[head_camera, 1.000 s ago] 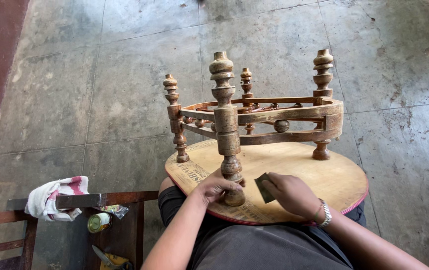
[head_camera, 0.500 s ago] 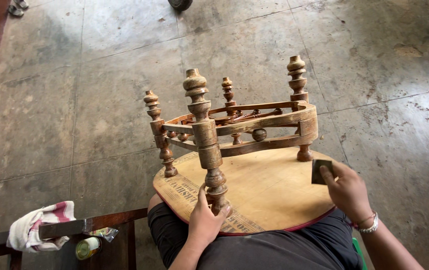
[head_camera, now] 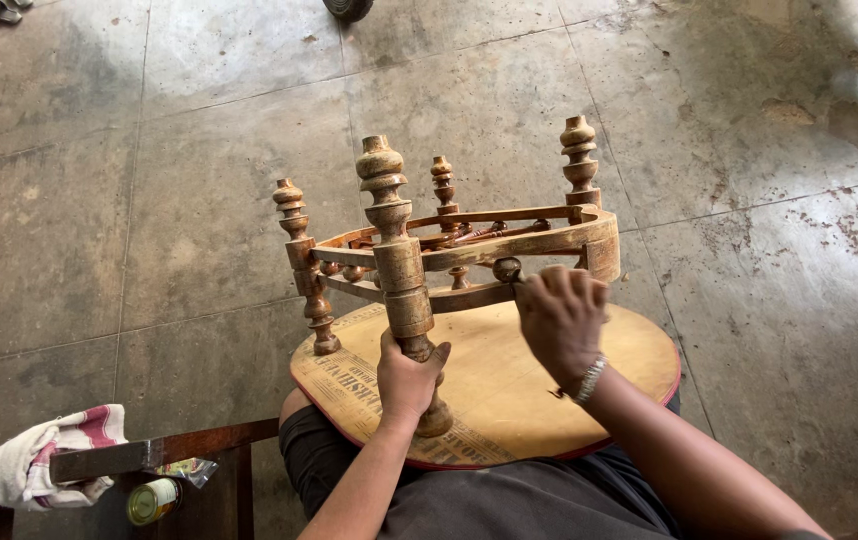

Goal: The person sands the wooden legs and support frame of a small table by hand using a piece of sandpaper.

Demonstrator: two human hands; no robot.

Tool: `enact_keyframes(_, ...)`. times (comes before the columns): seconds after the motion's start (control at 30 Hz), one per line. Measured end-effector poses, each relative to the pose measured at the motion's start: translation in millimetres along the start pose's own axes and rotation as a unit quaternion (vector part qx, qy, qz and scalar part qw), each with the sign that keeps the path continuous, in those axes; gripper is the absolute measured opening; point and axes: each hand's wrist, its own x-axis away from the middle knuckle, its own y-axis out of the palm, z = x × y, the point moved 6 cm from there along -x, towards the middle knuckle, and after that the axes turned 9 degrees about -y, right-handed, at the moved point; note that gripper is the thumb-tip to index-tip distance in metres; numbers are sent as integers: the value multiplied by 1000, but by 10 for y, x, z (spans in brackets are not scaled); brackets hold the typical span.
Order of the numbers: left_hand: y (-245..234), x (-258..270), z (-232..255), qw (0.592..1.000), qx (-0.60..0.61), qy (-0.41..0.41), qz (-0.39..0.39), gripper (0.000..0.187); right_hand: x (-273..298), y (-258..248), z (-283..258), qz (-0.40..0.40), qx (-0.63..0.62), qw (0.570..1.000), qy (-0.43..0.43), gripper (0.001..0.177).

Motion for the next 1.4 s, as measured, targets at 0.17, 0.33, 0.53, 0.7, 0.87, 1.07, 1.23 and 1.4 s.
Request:
enact_keyframes(0.17,-42,46,107,1000,-22,16,0,60,-110,192,-660,32,-17,991,-126,10)
enact_keyframes(0.33,-47,45,69,1000,6,-1,-14,57,-171,-40,-918,87,-83,977,-176,14)
enact_keyframes(0.53,-44,-38,6,998,-37,60,-7,56,-69,193,-218,54,-16,995,-82,11)
enact_keyframes(0.7,-16,-75,-41,998,-27,56,-21,51,366,-1,378,131,45,988,-71,11)
enact_keyframes(0.87,9,-84,-43,997,-11,65,-49,50,345,127,1366,97,-12,990,106,27)
enact_keyframes(1.07,50,-107,-65,992,89,46,-78,46,-195,218,1445,46,-459,862,211,21)
enact_keyframes(1.23,10,-163,-81,990,104,56,-72,46,-513,296,1246,68,-502,852,131,23)
enact_keyframes(1.4,-88,-311,-78,990,85,92,-67,47,-591,265,1202,90,-471,865,149,17)
